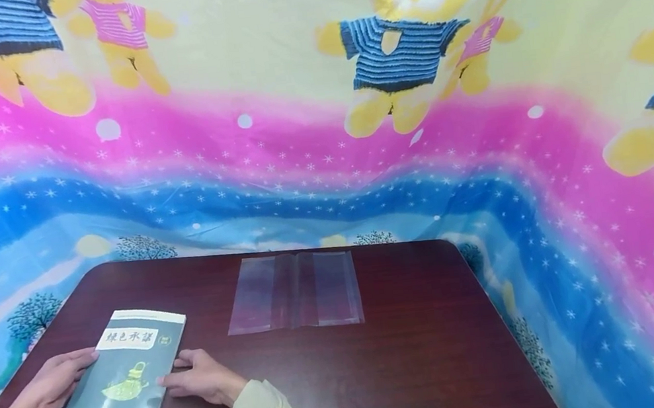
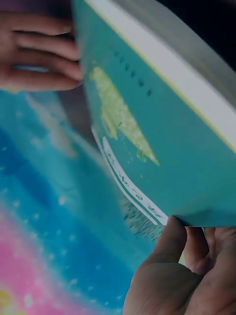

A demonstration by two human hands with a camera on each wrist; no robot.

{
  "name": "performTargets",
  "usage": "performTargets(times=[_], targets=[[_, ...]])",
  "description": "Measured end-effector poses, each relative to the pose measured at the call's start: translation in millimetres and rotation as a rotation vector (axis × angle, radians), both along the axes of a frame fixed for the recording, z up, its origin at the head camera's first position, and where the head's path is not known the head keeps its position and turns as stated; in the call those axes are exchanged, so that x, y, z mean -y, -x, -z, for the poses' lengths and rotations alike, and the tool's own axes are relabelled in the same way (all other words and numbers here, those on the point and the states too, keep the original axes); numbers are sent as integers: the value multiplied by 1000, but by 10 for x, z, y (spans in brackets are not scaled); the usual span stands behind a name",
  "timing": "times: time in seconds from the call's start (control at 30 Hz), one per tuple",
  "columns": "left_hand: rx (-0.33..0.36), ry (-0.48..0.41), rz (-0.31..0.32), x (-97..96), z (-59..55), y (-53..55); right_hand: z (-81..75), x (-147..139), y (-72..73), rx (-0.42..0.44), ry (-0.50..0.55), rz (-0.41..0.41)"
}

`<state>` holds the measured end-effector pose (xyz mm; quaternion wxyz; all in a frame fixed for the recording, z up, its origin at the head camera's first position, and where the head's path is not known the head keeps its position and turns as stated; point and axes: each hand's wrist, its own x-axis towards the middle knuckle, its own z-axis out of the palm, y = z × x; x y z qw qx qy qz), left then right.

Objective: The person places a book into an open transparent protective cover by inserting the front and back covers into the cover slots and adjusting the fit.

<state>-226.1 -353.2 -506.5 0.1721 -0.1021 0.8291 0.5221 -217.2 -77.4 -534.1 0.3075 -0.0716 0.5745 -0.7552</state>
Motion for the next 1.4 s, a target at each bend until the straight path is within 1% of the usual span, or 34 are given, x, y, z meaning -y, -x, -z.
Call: performTargets(times=[0.17,0.2,0.27,0.37,0.5,0.6,0.7,0.8,0.9,1.0,1.23,1.4], targets=[[-46,-102,17,-70,-165,-65,12,-9,10,-31,3,-23],[-50,-126,12,-96,-193,-83,10,-13,13,-36,3,-29],[-59,-164,11,-142,-241,-116,5,-20,17,-41,-2,-36],[-67,-197,14,-186,-290,-156,3,-19,16,-39,-24,-36],[-90,-234,16,-219,-331,-202,19,-24,5,-41,-26,-35],[-105,-258,10,-248,-367,-226,25,-45,1,-38,4,-31],[-94,-258,0,-279,-408,-247,3,-77,-8,-30,31,-23],[-74,-242,-3,-301,-440,-281,-33,-120,-24,-44,40,-17],[-68,-230,-17,-322,-451,-318,-66,-177,-34,-74,37,-9],[-71,-231,-29,-345,-437,-340,-86,-249,-36,-102,33,3],[-102,-239,-47,-419,-340,-371,-87,-418,-7,-134,34,26],[-133,-228,-55,-504,-285,-364,-93,-536,38,-153,17,65]])
